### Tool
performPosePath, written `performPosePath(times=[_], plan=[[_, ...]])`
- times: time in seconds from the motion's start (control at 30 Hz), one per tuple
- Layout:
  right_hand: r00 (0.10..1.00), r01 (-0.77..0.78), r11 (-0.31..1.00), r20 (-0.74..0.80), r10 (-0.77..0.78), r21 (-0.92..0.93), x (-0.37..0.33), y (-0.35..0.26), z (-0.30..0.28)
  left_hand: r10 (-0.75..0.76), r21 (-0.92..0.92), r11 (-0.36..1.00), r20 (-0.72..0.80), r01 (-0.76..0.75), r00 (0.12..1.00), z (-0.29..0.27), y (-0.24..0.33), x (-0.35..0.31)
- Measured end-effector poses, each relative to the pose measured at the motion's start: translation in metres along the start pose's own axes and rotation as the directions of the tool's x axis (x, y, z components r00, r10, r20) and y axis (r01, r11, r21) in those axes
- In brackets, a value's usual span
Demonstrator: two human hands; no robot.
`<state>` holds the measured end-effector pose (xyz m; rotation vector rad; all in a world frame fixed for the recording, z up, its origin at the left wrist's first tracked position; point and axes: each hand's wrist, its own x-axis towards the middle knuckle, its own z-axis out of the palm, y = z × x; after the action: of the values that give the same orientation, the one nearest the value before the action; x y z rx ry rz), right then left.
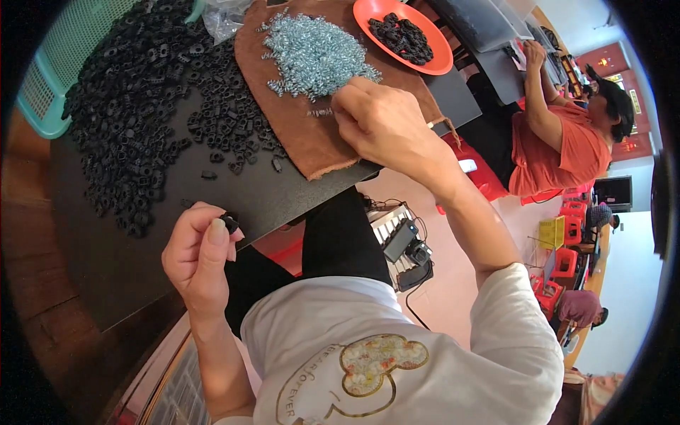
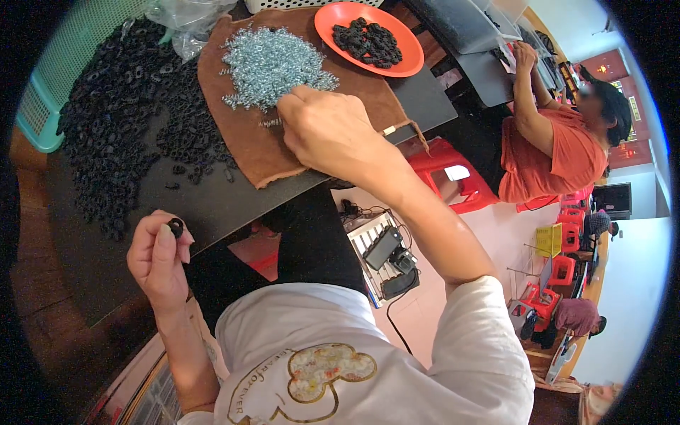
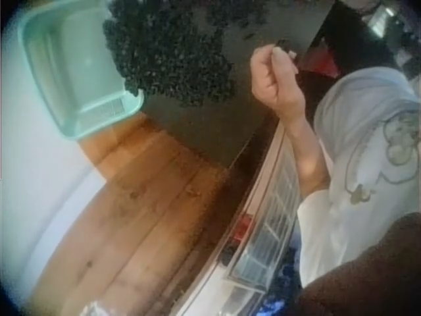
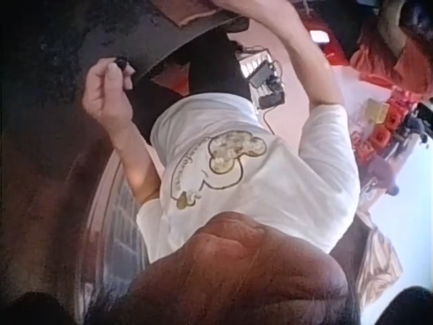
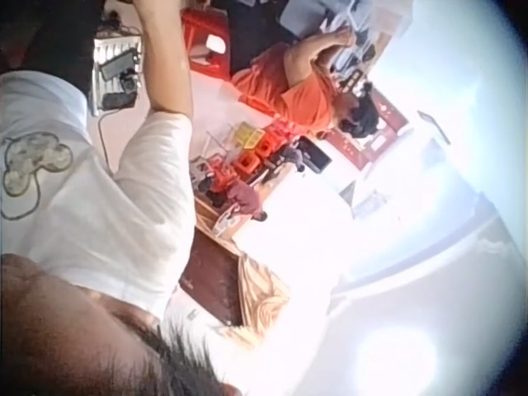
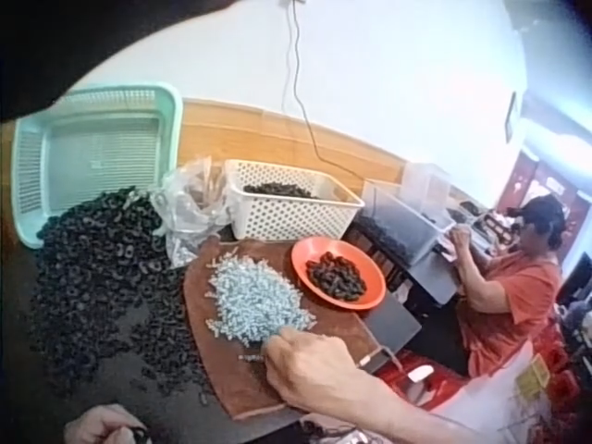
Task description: Manually inserting small beads into circular black rubber components at a workshop table.
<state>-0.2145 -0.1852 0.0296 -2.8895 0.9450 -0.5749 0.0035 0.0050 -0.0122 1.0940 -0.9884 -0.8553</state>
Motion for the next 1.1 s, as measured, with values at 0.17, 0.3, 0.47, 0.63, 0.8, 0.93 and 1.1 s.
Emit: performPosePath(times=[0.17, 0.3, 0.47, 0.63, 0.8, 0.93, 1.1], plan=[[1.000, 0.003, 0.999, 0.009, -0.003, 0.034, -0.006, 0.003, -0.002, 0.000, -0.007, 1.000, -0.028, 0.000, 1.000, 0.000, 0.002, 0.000], [0.999, -0.050, 0.994, -0.017, 0.052, 0.095, -0.005, 0.005, -0.002, -0.003, 0.006, 1.000, -0.030, 0.004, 1.000, 0.001, 0.001, 0.001], [0.994, -0.110, 0.986, 0.002, 0.110, 0.122, -0.005, 0.007, -0.002, 0.005, -0.011, 1.000, -0.042, -0.005, 0.999, 0.001, 0.001, 0.001], [0.955, -0.291, 0.892, 0.161, 0.250, 0.345, -0.004, 0.004, -0.009, -0.011, -0.029, 1.000, -0.050, 0.010, 0.999, 0.002, 0.002, 0.001], [0.993, -0.118, 0.978, 0.004, 0.119, 0.172, -0.005, 0.007, -0.002, -0.017, -0.038, 0.999, -0.045, 0.016, 0.999, 0.000, 0.002, 0.001], [0.992, -0.110, 0.991, 0.064, 0.105, 0.075, -0.007, 0.007, -0.010, -0.014, -0.041, 0.999, -0.039, 0.012, 0.999, 0.000, 0.001, 0.001], [0.999, -0.046, 0.998, 0.022, 0.045, 0.036, -0.013, 0.008, -0.008, -0.007, -0.017, 1.000, -0.040, 0.006, 0.999, -0.002, 0.002, -0.001]])
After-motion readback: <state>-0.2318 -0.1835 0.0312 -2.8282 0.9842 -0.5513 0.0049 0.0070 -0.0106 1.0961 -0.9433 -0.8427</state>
